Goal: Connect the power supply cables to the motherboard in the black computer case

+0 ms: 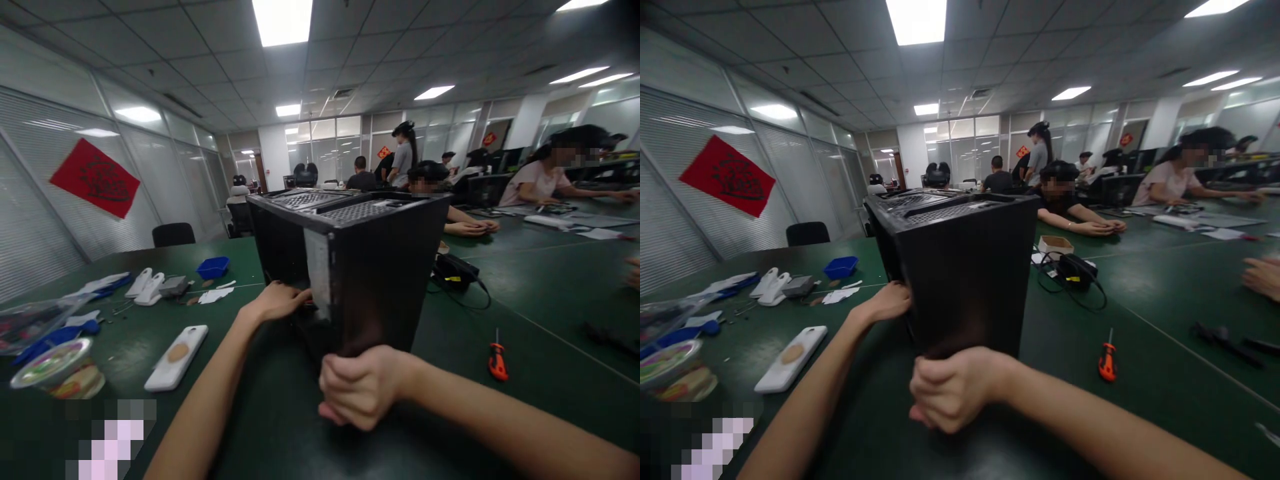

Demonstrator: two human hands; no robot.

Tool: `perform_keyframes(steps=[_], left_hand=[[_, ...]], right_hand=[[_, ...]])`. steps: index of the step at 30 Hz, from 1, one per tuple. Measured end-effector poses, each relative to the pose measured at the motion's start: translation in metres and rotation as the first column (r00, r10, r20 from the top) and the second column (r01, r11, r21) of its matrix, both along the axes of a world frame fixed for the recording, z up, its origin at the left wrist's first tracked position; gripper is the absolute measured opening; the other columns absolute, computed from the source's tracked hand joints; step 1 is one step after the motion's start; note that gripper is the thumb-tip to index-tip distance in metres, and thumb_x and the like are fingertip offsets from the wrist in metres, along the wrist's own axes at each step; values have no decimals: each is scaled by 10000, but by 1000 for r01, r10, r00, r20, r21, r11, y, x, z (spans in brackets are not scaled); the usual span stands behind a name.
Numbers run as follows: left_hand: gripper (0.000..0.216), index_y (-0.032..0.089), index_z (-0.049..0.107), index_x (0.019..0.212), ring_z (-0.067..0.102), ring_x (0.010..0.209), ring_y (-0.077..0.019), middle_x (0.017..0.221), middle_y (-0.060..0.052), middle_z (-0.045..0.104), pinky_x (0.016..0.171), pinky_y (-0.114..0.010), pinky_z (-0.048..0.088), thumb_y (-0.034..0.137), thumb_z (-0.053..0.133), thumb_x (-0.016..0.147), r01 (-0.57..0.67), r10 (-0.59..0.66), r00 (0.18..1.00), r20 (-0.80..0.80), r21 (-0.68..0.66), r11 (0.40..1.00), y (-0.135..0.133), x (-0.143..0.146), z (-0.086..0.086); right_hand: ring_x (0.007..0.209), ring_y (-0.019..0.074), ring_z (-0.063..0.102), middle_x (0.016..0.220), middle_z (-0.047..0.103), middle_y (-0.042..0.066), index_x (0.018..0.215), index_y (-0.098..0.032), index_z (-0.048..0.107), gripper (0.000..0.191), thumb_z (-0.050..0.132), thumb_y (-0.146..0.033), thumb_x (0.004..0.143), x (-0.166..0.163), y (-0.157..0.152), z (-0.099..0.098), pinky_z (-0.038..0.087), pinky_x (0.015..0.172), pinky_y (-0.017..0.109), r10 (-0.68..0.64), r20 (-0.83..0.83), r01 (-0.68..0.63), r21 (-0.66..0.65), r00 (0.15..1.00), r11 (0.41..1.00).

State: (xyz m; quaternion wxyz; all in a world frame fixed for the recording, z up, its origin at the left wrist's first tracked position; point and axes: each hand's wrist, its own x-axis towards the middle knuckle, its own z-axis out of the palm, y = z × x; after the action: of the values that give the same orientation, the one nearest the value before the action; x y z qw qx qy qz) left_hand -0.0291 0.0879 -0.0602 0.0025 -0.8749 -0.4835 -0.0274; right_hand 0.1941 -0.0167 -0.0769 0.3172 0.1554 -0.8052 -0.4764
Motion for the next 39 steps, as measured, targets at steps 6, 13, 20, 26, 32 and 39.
perform_keyframes(steps=[6, 13, 20, 26, 32, 39], left_hand=[[897, 162, 704, 1149, 692, 969, -343, 1037, -172, 739, 797, -376, 489, 859, 240, 826, -44, 46, 995, -90, 30, 999, -4, 28, -3], [923, 131, 724, 1048, 688, 971, -385, 1037, -203, 732, 775, -387, 490, 899, 289, 775, -56, 61, 994, -91, 54, 997, -19, 38, 0], [989, 98, 738, 997, 690, 956, -399, 989, -235, 732, 784, -410, 505, 929, 264, 746, -146, 156, 983, -96, 100, 984, -41, 45, -4], [1016, 93, 751, 944, 692, 938, -379, 944, -233, 730, 827, -421, 503, 929, 206, 753, -228, 238, 970, -48, 159, 961, -52, 55, -10], [1010, 65, 758, 956, 690, 920, -378, 935, -249, 717, 785, -426, 516, 884, 185, 805, -340, 335, 940, 59, 182, 923, -49, 92, -22], [731, 95, 754, 991, 685, 957, -369, 980, -222, 722, 807, -417, 523, 716, 382, 890, -206, 208, 978, 4, 138, 969, -46, 83, -14]], right_hand=[[789, 124, 590, 764, 659, -14, 789, -231, 683, 311, 461, -355, 967, 96, 48, -19, 440, 839, 282, -150, 15, 150, -51, 989, 987], [871, 166, 623, 849, 716, 12, 867, -284, 722, 225, 518, -353, 932, 105, 17, -32, 443, 850, 327, -559, 126, 546, -467, 820, 695], [880, 245, 574, 1006, 680, 126, 972, -141, 680, 230, 530, -311, 936, 29, -39, -26, 396, 813, 409, -825, -175, 638, -556, 538, 534], [618, 170, 491, 643, 599, 47, 806, -162, 658, 273, 491, -297, 975, 42, 5, -41, 240, 638, 370, -834, -183, 707, -454, 521, 542], [582, 147, 489, 630, 651, 68, 710, -165, 664, 378, 473, -379, 956, 90, 62, -44, 219, 646, 350, -828, -46, 677, -552, 558, 487], [610, 147, 493, 687, 670, 71, 768, -157, 673, 388, 455, -412, 963, 106, 78, -46, 230, 663, 331, -828, 10, 665, -601, 560, 442]])
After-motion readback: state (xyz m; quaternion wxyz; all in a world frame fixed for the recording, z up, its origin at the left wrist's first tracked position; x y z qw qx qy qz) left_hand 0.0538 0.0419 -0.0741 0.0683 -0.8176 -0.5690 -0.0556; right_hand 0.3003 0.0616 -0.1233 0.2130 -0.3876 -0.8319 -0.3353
